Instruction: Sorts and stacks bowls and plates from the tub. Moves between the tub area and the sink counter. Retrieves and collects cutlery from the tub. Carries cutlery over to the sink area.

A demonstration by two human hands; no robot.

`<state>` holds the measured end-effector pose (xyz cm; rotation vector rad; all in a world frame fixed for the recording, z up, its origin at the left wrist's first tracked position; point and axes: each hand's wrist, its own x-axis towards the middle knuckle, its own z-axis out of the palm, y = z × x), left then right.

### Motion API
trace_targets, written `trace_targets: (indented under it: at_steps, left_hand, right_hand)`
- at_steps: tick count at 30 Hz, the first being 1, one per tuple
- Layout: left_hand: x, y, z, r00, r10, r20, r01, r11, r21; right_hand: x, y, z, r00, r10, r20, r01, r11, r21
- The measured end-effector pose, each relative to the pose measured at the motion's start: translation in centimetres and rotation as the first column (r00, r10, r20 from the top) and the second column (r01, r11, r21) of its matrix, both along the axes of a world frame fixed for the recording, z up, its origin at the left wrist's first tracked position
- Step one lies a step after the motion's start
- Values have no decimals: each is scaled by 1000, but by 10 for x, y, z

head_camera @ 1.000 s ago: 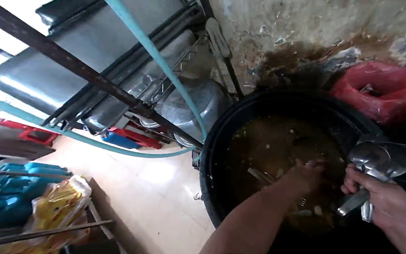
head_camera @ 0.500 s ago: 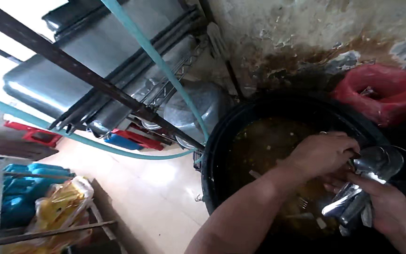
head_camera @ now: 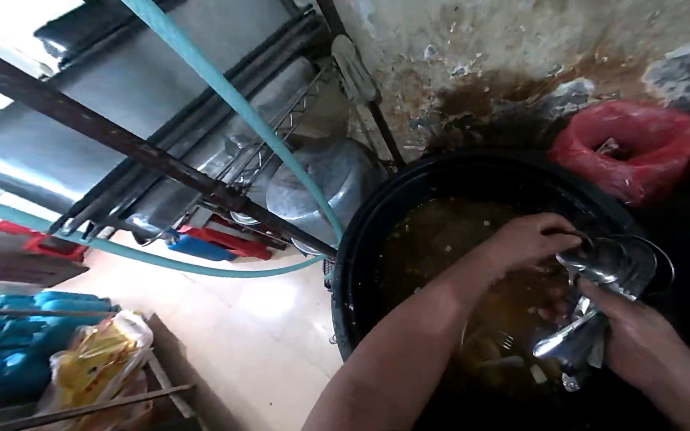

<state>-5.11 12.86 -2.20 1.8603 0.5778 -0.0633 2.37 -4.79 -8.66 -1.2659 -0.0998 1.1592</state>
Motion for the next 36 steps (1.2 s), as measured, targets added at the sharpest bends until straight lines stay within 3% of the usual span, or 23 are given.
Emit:
trace_targets:
  at_steps: [2,4,5,7,11,16,21,24,26,27,29,32,34,36]
  left_hand:
    - [-15,12,-20,971,-23,-238,58,989,140]
    - [-32,7,-39,823,2,-568,262,886,383]
    - [-40,3,-50,739,37,-673,341,841,420]
    - [-51,-3,-73,659,61,-749,426,791,439]
    - [-56,-14,-79,632,-3,-775,485,781,393]
    - [-52,-18,-46,734,26,-679,288,893,346]
    - [-54,-31,2,764,17,-645,382,795,472]
    - [-80,-24,28,777,142,-614,260,815,518]
    - [-108,-8,16,831,289,-476,-61,897,438]
    - [-121,-6,3,843,379,-381,-265,910,318]
    - [-134,-15,-19,788,554,-270,-591,803,-77]
    - [-130,-52,-45,732,660,-172,-648,596,-474]
    - [-119,-74,-54,689,713,-130,-631,502,-591]
    - [-115,-78,-59,660,744,-102,-654,503,-566]
  right_hand:
    - [1,0,-1,1000,1,-20,-1,1000,3]
    - [2,1,-3,1000,18,7,-18,1000,4]
    - [2,2,-4,999,25,30,-25,1000,1]
    - [2,4,-2,1000,10,28,-9,999,-31]
    - [2,6,2,998,-50,-47,46,996,-81]
    - [2,5,-2,998,-60,-5,60,996,-65]
    - [1,6,-1,997,-74,-3,73,994,-85]
    - [1,6,2,998,-57,-36,52,992,-113]
    - [1,6,3,998,-30,-60,24,994,-110]
    - [1,7,3,997,-18,-74,10,994,-110]
    - [0,8,5,994,2,-105,-15,992,-122]
    - [0,9,6,987,32,-157,-54,989,-139]
    - [1,9,5,985,39,-168,-65,986,-151]
    - [0,9,2,989,33,-145,-56,985,-161]
